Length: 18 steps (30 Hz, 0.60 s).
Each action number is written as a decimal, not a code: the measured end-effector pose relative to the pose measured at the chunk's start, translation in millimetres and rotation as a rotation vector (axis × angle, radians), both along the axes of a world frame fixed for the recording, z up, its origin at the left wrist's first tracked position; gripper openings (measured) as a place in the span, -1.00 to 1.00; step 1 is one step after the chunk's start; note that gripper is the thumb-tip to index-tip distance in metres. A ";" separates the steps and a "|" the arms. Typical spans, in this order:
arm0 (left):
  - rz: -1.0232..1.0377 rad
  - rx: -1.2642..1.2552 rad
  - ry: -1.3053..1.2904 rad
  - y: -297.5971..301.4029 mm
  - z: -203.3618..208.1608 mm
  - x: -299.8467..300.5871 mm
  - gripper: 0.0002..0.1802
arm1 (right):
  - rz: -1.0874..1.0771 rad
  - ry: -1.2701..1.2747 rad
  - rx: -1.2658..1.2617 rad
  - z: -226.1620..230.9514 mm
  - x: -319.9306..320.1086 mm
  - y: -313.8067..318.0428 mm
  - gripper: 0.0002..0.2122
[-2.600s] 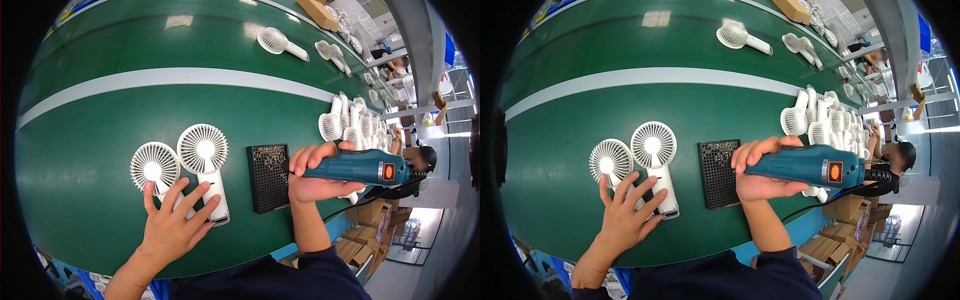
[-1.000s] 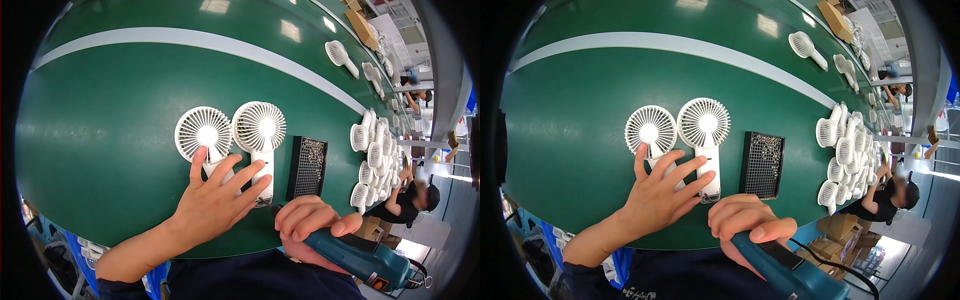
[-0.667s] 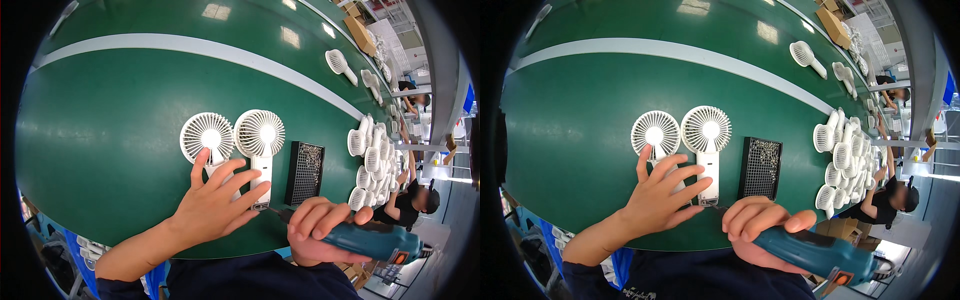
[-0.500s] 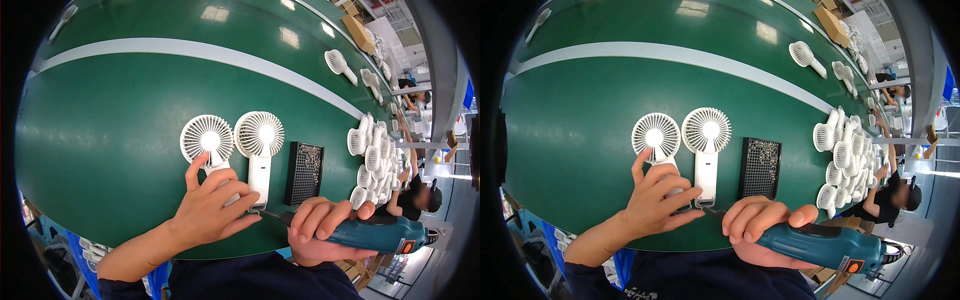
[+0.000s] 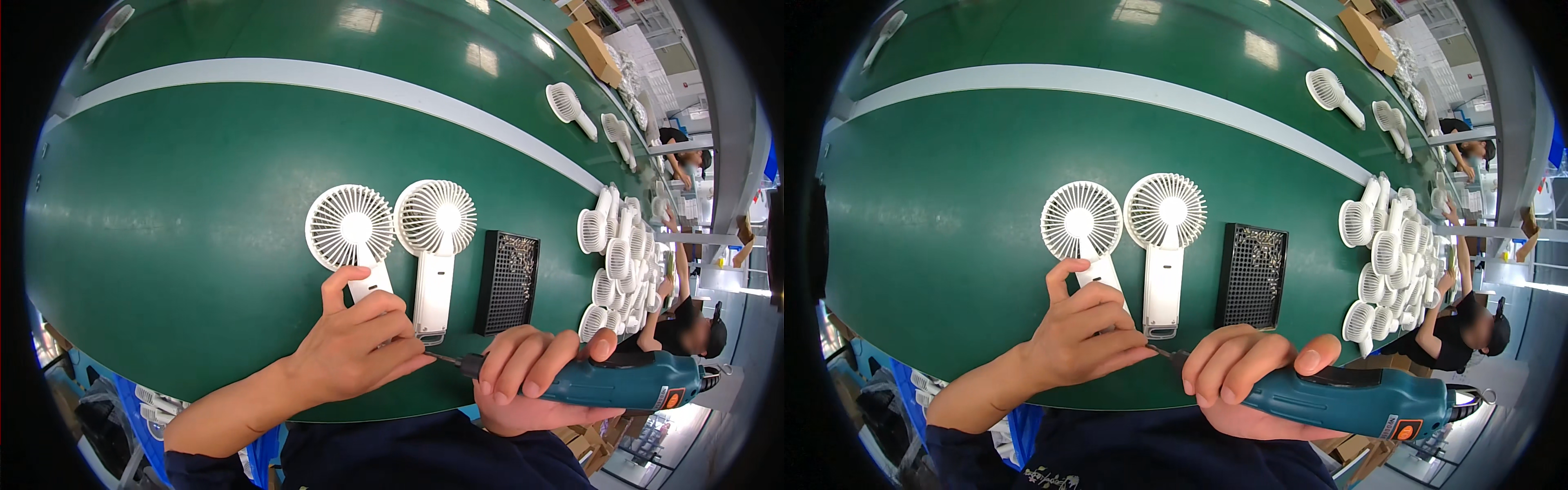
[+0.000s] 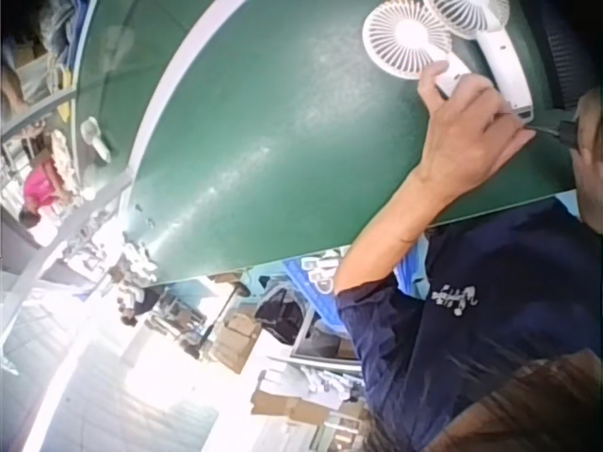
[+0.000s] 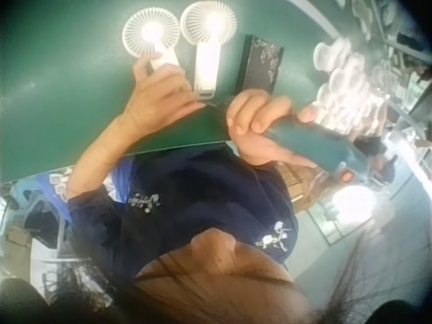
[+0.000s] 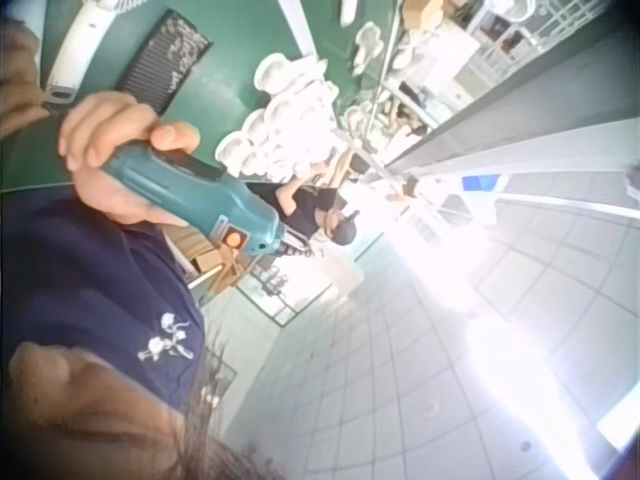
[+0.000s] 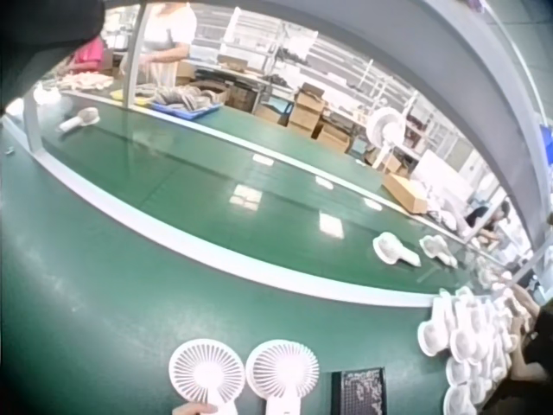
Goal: Assemble handheld portable fans by joining housing components and securing them with an electric screwdriver on an assembly line.
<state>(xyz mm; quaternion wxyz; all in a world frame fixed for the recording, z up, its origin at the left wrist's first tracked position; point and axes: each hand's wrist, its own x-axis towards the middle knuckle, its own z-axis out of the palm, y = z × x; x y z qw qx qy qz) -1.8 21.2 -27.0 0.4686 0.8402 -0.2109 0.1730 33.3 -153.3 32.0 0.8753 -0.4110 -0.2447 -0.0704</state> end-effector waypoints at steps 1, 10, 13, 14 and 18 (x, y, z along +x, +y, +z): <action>-0.023 0.003 -0.022 0.5 0.3 0.6 -0.78 | 0.036 0.013 -0.002 1.1 -0.2 -1.7 -0.38; -0.080 0.051 -0.040 4.1 3.7 1.6 -0.71 | 0.167 0.013 -0.081 -2.5 0.8 -0.3 -0.38; 0.005 0.063 0.006 16.6 16.1 5.7 -0.64 | -0.008 -0.092 -0.053 -2.6 -1.8 7.8 -0.42; 0.040 0.113 0.000 22.4 15.4 6.8 -0.62 | 0.004 -0.138 -0.116 -1.7 3.8 10.1 -0.40; 0.039 0.242 0.074 30.8 8.8 -1.1 -0.71 | 0.024 -0.131 -0.150 -5.2 -0.5 18.9 -0.42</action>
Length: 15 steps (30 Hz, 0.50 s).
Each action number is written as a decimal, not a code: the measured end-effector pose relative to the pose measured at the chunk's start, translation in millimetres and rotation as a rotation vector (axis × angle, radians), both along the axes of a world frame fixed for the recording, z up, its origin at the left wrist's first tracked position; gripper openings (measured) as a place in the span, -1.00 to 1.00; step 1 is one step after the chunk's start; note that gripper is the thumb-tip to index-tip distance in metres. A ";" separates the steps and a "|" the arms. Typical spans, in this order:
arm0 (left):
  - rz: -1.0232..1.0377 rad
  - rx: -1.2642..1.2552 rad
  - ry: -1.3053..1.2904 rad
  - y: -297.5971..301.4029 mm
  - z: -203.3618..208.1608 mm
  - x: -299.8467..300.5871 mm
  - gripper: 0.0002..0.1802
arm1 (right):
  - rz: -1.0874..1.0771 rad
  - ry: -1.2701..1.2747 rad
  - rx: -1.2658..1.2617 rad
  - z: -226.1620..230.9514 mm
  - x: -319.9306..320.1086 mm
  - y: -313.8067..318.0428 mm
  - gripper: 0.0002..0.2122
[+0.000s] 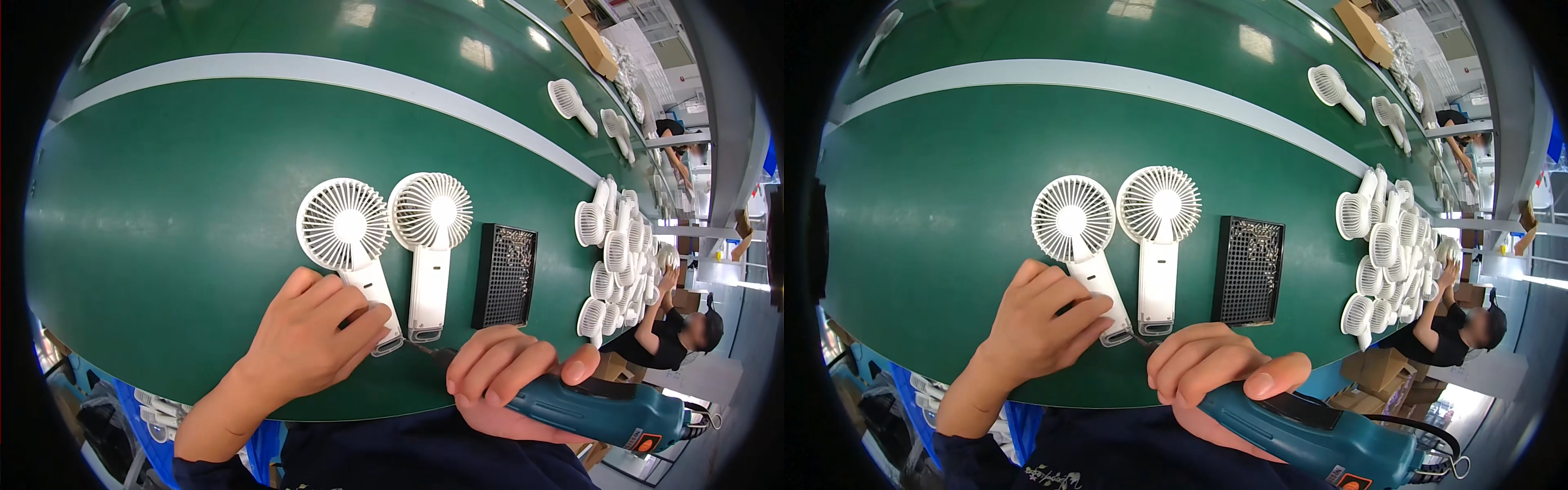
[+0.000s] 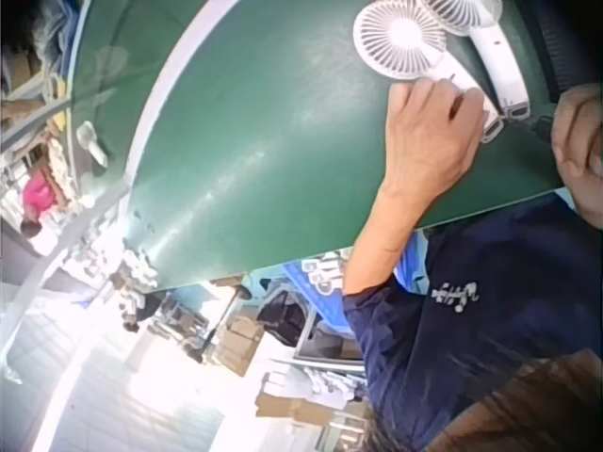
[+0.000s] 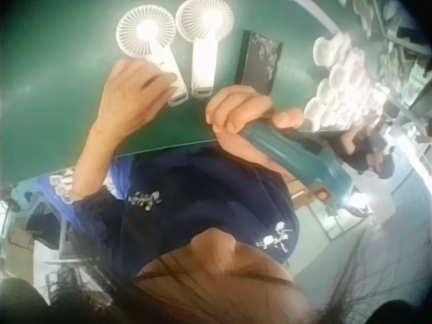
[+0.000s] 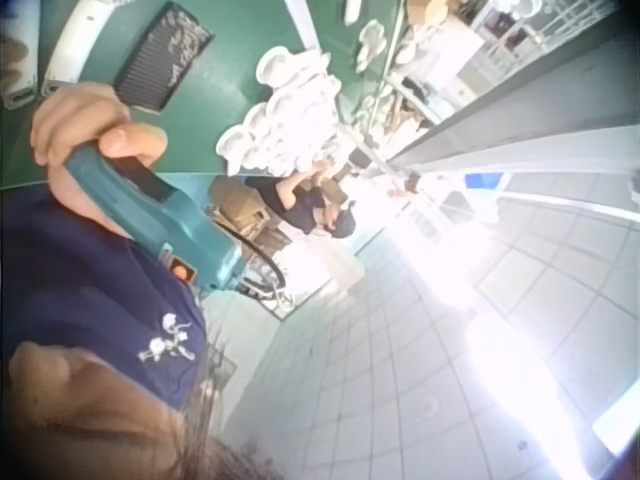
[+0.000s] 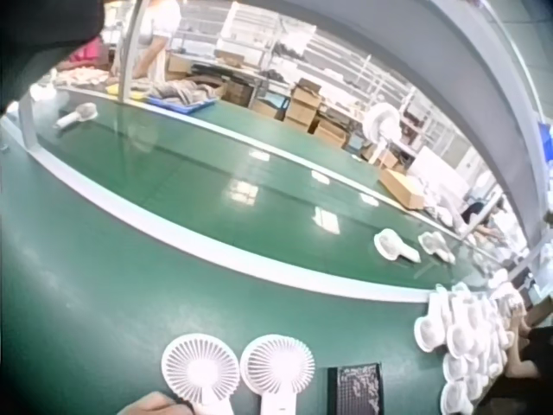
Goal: Assemble handheld portable fans by joining housing components and securing them with an electric screwdriver on an assembly line.
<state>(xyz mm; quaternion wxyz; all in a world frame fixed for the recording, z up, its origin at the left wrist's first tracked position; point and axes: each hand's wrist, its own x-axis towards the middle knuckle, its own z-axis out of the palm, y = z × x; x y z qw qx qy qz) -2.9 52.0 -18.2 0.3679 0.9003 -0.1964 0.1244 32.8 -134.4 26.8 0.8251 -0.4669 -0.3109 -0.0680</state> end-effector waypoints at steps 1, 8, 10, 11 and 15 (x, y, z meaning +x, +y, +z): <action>0.005 -0.001 0.003 -1.0 -1.2 -0.5 -0.71 | 0.005 0.003 -0.001 -1.7 -0.5 -0.3 -0.42; 0.003 -0.078 0.039 -5.4 -4.5 1.0 -0.74 | -0.006 0.035 0.023 -14.7 -5.5 2.2 -0.44; 0.008 -0.083 0.033 -5.8 -3.7 1.3 -0.74 | 0.011 0.039 0.003 -14.4 -4.2 3.5 -0.45; 0.001 -0.087 0.034 -5.7 -3.0 2.2 -0.74 | 0.014 0.018 -0.003 -14.0 -3.4 4.0 -0.45; -0.001 -0.086 0.044 -5.1 -4.1 3.1 -0.74 | 0.070 -0.026 -0.046 -15.7 -1.4 0.7 -0.46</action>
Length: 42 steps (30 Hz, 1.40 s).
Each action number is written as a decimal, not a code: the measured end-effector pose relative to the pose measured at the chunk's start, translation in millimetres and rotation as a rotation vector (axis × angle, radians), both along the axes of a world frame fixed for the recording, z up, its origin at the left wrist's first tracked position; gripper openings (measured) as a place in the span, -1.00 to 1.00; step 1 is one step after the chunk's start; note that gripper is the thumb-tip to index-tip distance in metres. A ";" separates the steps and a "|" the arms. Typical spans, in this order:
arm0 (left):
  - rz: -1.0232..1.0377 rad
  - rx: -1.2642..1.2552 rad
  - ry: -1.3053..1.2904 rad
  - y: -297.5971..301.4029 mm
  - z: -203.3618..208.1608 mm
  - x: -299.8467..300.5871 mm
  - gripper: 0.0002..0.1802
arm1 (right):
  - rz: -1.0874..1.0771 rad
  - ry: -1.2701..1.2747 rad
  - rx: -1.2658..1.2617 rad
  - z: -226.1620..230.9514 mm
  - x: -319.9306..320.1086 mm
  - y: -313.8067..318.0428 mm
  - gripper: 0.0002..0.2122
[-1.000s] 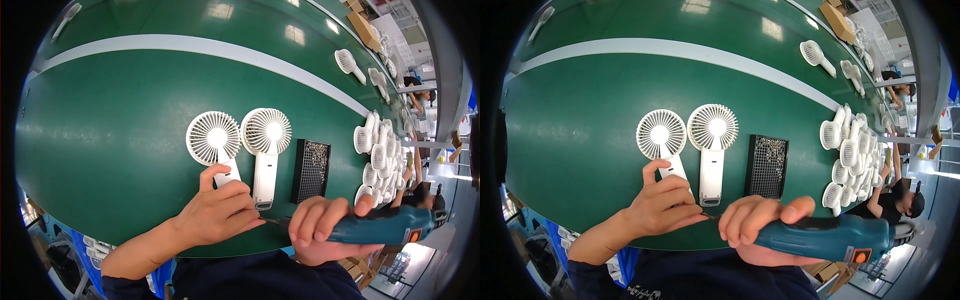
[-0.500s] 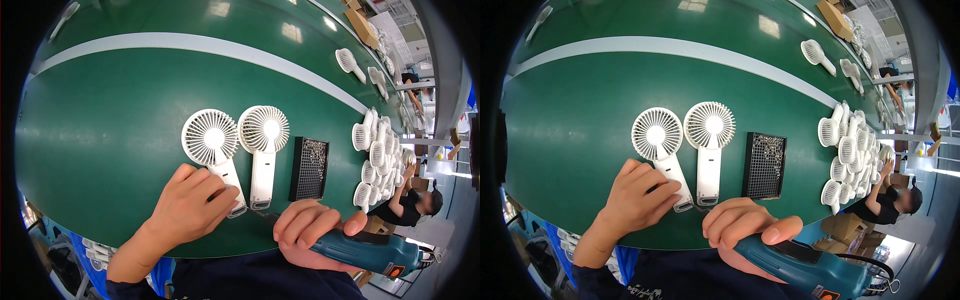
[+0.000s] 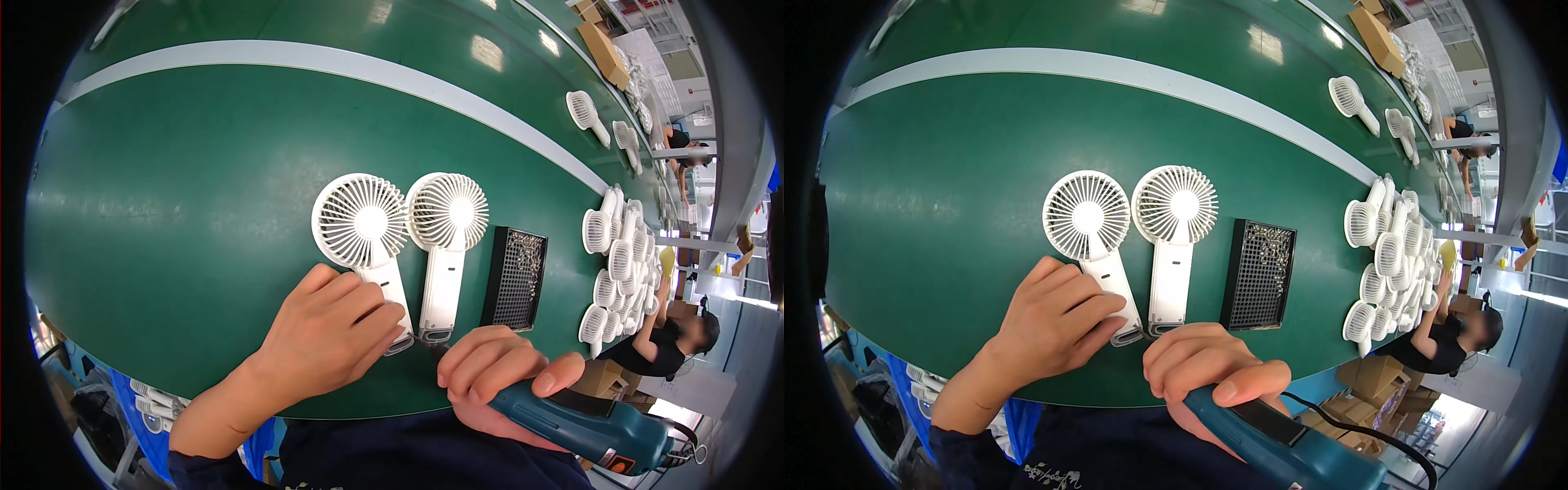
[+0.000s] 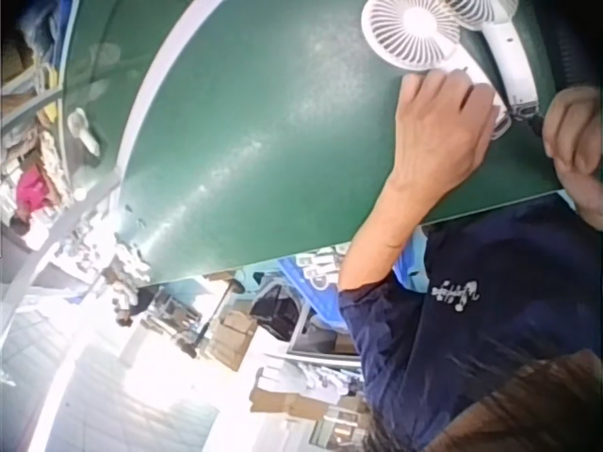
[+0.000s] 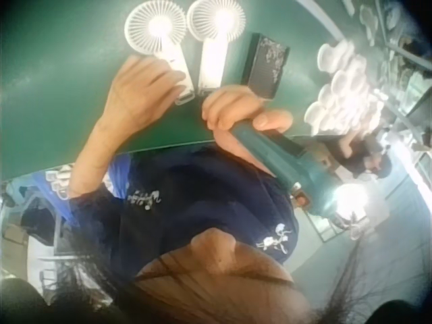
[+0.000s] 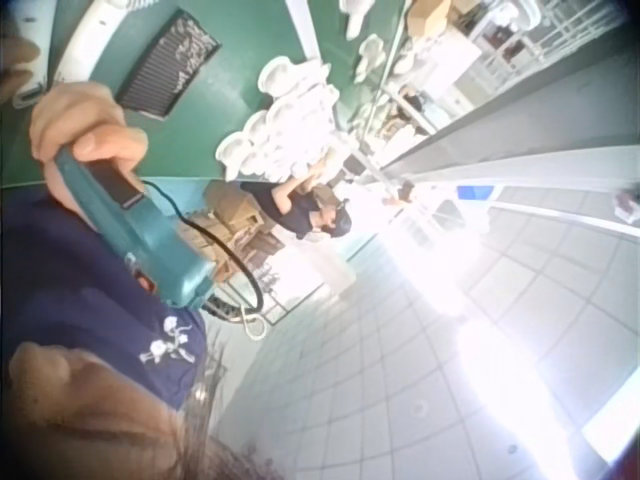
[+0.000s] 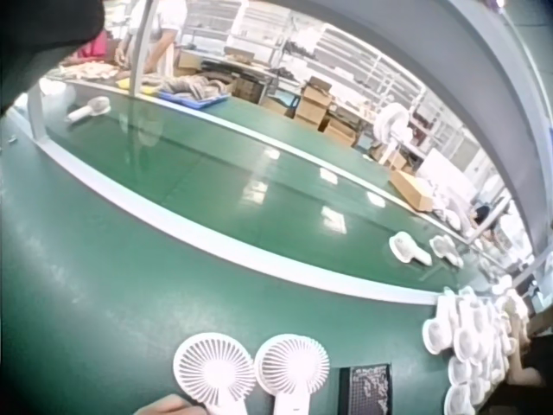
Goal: Assemble handheld portable fans by joining housing components and securing them with an electric screwdriver on an assembly line.
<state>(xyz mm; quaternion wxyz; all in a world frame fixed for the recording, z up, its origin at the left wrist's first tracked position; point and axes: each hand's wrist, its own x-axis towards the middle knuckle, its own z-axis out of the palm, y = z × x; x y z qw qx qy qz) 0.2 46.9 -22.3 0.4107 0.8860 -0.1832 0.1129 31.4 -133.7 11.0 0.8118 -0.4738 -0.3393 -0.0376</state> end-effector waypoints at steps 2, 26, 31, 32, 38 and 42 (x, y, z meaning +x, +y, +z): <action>-0.005 0.001 0.001 0.1 1.6 0.9 -0.75 | -0.029 0.002 0.026 1.8 0.0 1.9 -0.46; -0.033 0.095 -0.058 -22.3 -0.8 3.8 -0.72 | -0.474 0.019 0.037 -25.7 107.1 -84.2 -0.21; 0.016 0.070 -0.094 -20.5 -7.8 -4.4 -0.72 | -0.332 0.081 0.208 0.2 74.8 -73.6 -0.22; 0.039 0.015 -0.115 -23.7 -8.9 -6.2 -0.72 | -0.303 0.120 0.247 8.8 61.4 -69.8 -0.23; 0.027 -0.008 -0.179 -35.9 0.5 -4.6 -0.59 | -0.154 0.052 0.164 32.9 11.1 -33.0 -0.42; 0.034 0.000 -0.226 -38.8 -6.7 -7.6 -0.69 | -0.070 0.061 0.128 24.7 3.4 -23.1 -0.44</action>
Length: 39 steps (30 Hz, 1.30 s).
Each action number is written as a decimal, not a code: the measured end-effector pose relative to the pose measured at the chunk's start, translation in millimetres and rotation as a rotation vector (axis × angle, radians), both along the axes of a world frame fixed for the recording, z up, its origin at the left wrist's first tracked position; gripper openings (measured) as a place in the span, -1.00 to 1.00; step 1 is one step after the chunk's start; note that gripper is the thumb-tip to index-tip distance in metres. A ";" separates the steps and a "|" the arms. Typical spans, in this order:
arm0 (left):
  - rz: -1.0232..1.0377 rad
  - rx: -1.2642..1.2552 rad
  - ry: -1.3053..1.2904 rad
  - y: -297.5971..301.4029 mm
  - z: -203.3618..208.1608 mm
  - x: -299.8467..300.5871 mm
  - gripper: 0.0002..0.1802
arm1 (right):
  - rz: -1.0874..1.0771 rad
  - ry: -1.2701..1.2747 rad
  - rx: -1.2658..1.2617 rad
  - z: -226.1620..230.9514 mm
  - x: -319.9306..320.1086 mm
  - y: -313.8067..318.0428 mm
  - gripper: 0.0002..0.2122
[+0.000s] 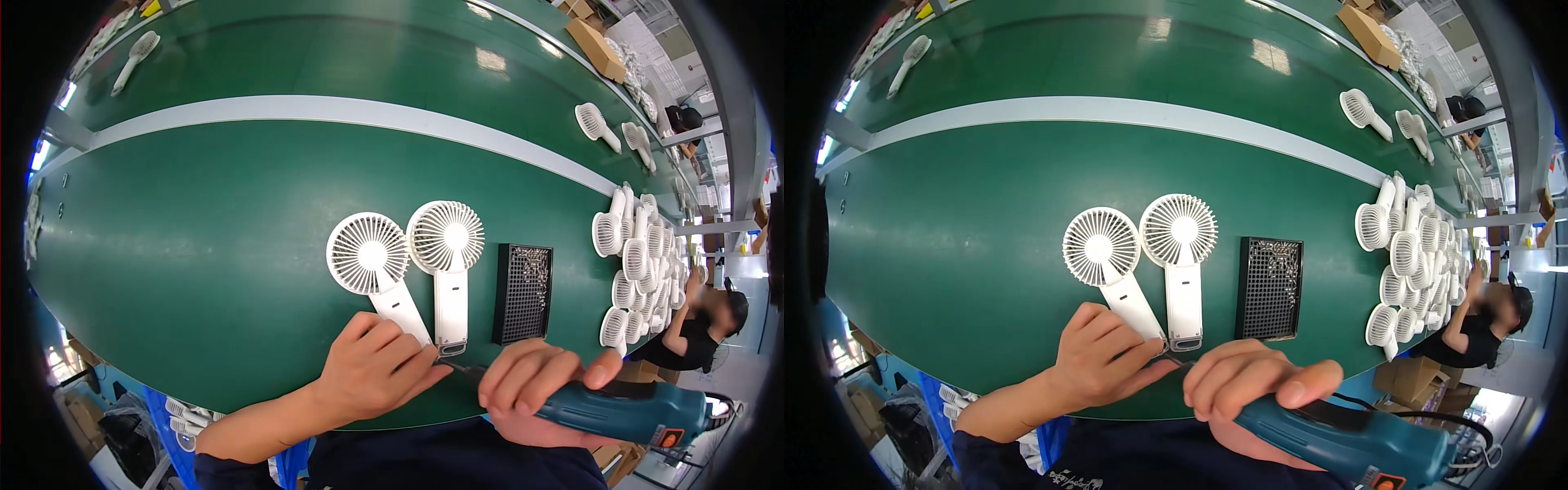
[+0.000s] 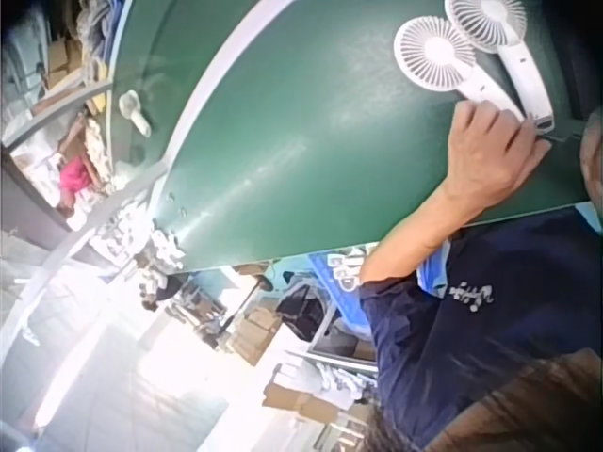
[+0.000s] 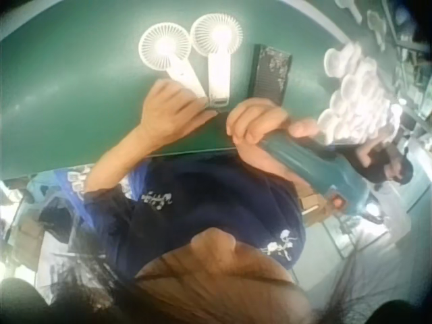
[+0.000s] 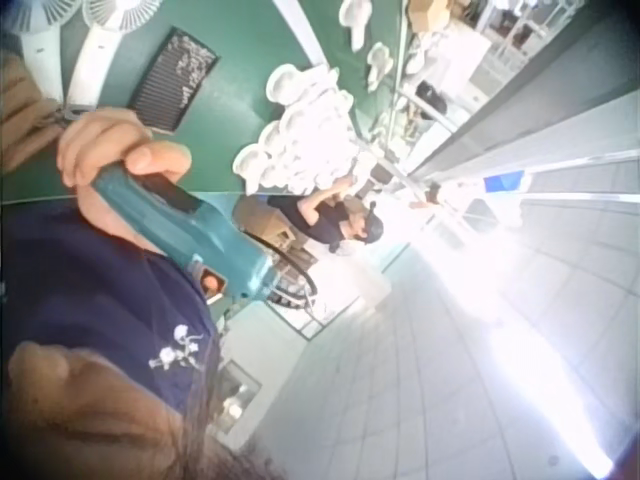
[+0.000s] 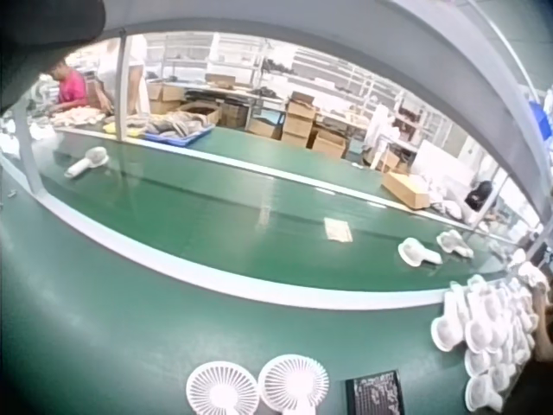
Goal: Assemble handheld portable fans by joining housing components and securing them with an electric screwdriver on an assembly line.
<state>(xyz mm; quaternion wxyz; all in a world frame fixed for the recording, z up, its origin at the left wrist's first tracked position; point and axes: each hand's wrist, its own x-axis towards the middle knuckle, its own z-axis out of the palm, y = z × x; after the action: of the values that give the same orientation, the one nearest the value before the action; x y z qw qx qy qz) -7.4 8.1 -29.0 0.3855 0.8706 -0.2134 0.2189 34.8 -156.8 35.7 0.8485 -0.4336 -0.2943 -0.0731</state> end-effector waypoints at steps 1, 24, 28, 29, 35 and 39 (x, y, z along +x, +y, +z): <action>0.001 -0.001 -0.001 0.6 -0.2 -1.2 -0.69 | 0.050 0.050 -0.019 -0.4 -1.4 0.4 -0.45; -0.121 -0.064 0.196 17.0 18.0 5.4 -0.56 | -0.020 0.151 0.118 -17.7 -3.2 -1.5 -0.38; 0.018 0.097 0.237 28.0 4.5 2.0 -0.62 | -0.016 -0.046 -0.035 -15.5 -11.1 11.4 -0.49; 0.024 0.101 0.242 28.0 1.7 2.0 -0.62 | -0.037 -0.079 -0.087 -14.5 -11.2 16.7 -0.47; 0.017 0.066 0.262 24.5 -0.7 2.8 -0.67 | -0.004 -0.116 -0.177 -19.9 -13.8 22.8 -0.43; 0.036 0.045 0.237 23.7 -2.7 -0.9 -0.66 | 0.028 -0.100 -0.195 -23.7 -14.6 21.5 -0.40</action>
<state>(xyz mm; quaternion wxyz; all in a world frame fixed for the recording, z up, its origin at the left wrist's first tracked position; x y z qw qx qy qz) -8.3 31.8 -31.7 0.3842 0.9025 -0.1556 0.1167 20.2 -135.3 12.0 0.7875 -0.5057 -0.3482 -0.0538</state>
